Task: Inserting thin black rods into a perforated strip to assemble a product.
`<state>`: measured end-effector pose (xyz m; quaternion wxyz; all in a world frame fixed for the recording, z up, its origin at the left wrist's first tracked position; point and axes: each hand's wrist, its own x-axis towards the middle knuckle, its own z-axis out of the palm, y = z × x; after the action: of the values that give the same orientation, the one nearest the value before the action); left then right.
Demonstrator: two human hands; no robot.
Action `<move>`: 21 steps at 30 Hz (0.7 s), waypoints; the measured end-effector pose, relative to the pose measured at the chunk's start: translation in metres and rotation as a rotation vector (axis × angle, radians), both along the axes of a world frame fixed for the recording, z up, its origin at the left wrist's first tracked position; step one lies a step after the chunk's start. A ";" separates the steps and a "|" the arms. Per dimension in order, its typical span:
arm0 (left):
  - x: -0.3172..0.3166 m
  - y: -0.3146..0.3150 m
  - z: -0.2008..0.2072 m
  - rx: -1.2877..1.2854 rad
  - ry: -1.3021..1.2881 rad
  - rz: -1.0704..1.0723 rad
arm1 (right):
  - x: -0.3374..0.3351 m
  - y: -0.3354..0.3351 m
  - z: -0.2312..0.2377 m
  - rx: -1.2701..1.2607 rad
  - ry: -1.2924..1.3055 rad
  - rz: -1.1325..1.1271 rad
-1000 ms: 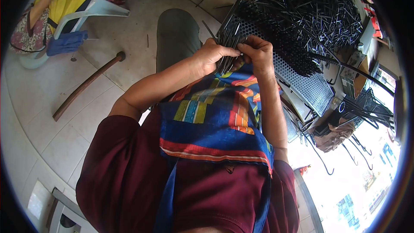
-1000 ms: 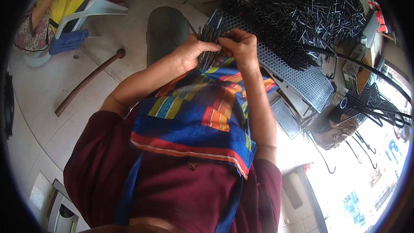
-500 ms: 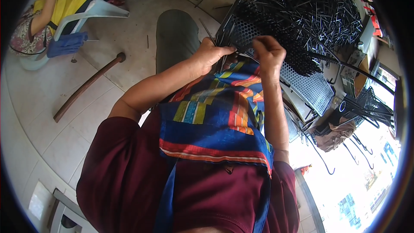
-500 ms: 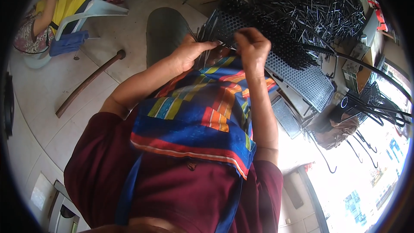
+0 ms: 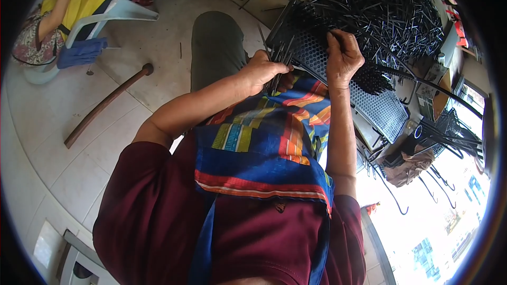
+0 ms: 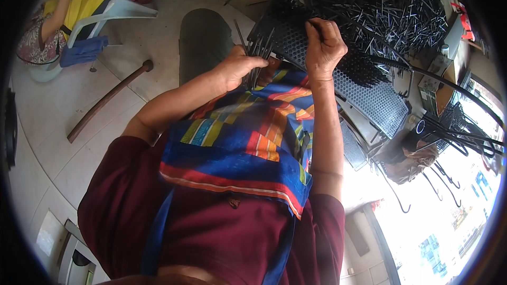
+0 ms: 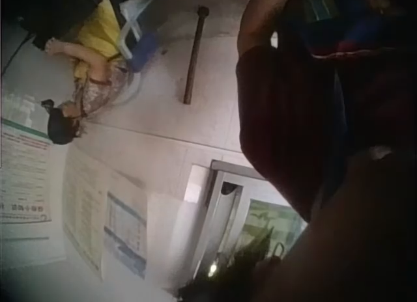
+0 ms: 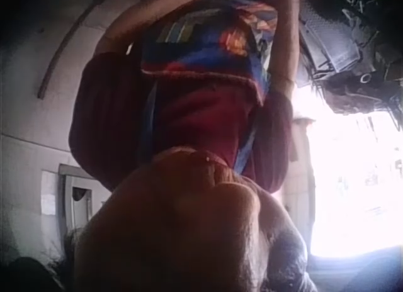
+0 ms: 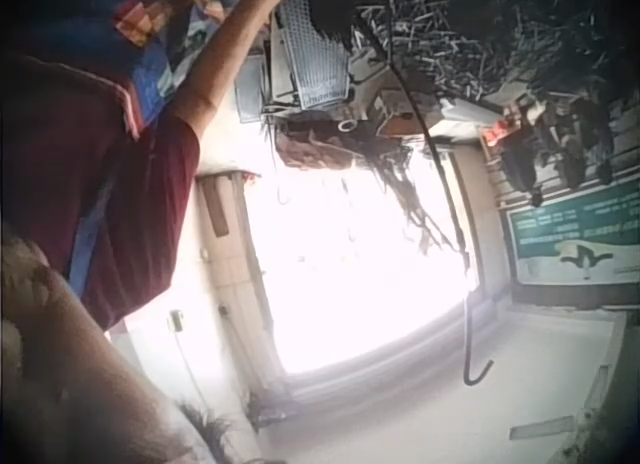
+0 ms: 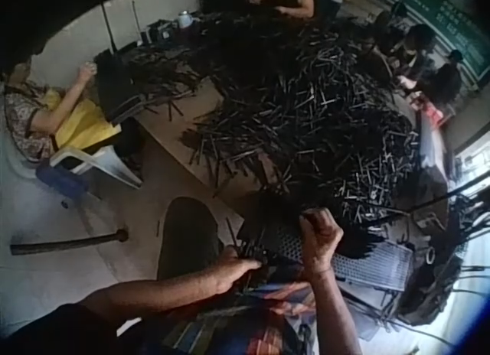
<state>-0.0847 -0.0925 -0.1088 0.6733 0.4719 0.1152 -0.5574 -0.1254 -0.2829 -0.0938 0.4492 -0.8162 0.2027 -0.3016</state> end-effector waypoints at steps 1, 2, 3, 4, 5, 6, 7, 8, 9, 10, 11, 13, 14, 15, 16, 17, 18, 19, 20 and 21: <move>0.000 -0.001 0.000 -0.001 0.000 -0.001 | 0.001 -0.001 -0.002 -0.080 -0.021 0.021; 0.000 -0.001 -0.001 0.003 -0.016 -0.005 | 0.003 -0.003 -0.003 -0.081 -0.021 0.021; -0.001 -0.001 -0.002 0.007 -0.031 -0.008 | 0.006 -0.003 -0.001 -0.127 -0.014 0.034; -0.002 -0.001 -0.002 0.008 -0.029 -0.008 | 0.008 -0.002 0.001 -0.174 -0.007 0.047; -0.003 0.000 -0.002 0.009 -0.023 0.000 | 0.008 0.000 0.003 -0.173 -0.006 0.047; -0.003 0.000 -0.001 0.011 -0.019 0.010 | 0.008 0.002 0.005 -0.170 0.014 0.032; -0.003 0.001 -0.001 0.011 -0.020 0.012 | 0.008 0.003 0.006 -0.167 0.034 0.017; -0.003 0.001 -0.001 0.010 -0.026 0.011 | 0.009 0.003 0.005 -0.166 0.034 0.019; -0.003 0.002 -0.001 0.009 -0.033 0.012 | 0.009 0.004 0.005 -0.224 0.065 0.023; -0.003 0.003 -0.001 0.010 -0.033 0.016 | 0.010 0.005 0.004 -0.282 0.096 0.027; -0.003 0.002 0.000 -0.001 -0.027 0.005 | 0.009 0.006 0.005 -0.281 0.095 0.032; -0.002 0.003 0.000 -0.011 -0.021 -0.001 | 0.007 0.010 0.011 -0.222 0.115 0.009; -0.003 0.003 -0.001 -0.022 -0.022 0.000 | 0.008 0.010 0.008 -0.221 0.115 0.013; -0.003 0.003 -0.001 -0.035 -0.023 -0.004 | 0.007 0.009 0.006 -0.275 0.124 0.020; -0.003 0.002 -0.001 -0.037 -0.023 -0.005 | 0.007 0.009 0.005 -0.329 0.132 0.027; -0.003 0.002 -0.001 -0.050 -0.017 0.004 | 0.008 0.007 0.004 -0.331 0.133 0.025; -0.004 0.002 -0.001 -0.063 -0.010 0.011 | 0.008 0.007 0.005 -0.420 0.178 0.064; -0.004 0.001 0.000 -0.063 -0.008 0.008 | 0.009 0.007 0.007 -0.510 0.223 0.104; -0.004 0.001 0.001 -0.068 -0.011 0.003 | 0.009 0.008 0.007 -0.552 0.254 0.097; -0.003 0.001 0.002 -0.072 -0.016 0.002 | 0.009 0.009 0.007 -0.553 0.253 0.096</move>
<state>-0.0874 -0.0912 -0.1068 0.6914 0.4516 0.0902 -0.5567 -0.1164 -0.2738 -0.0866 0.1952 -0.9472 0.1282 -0.2198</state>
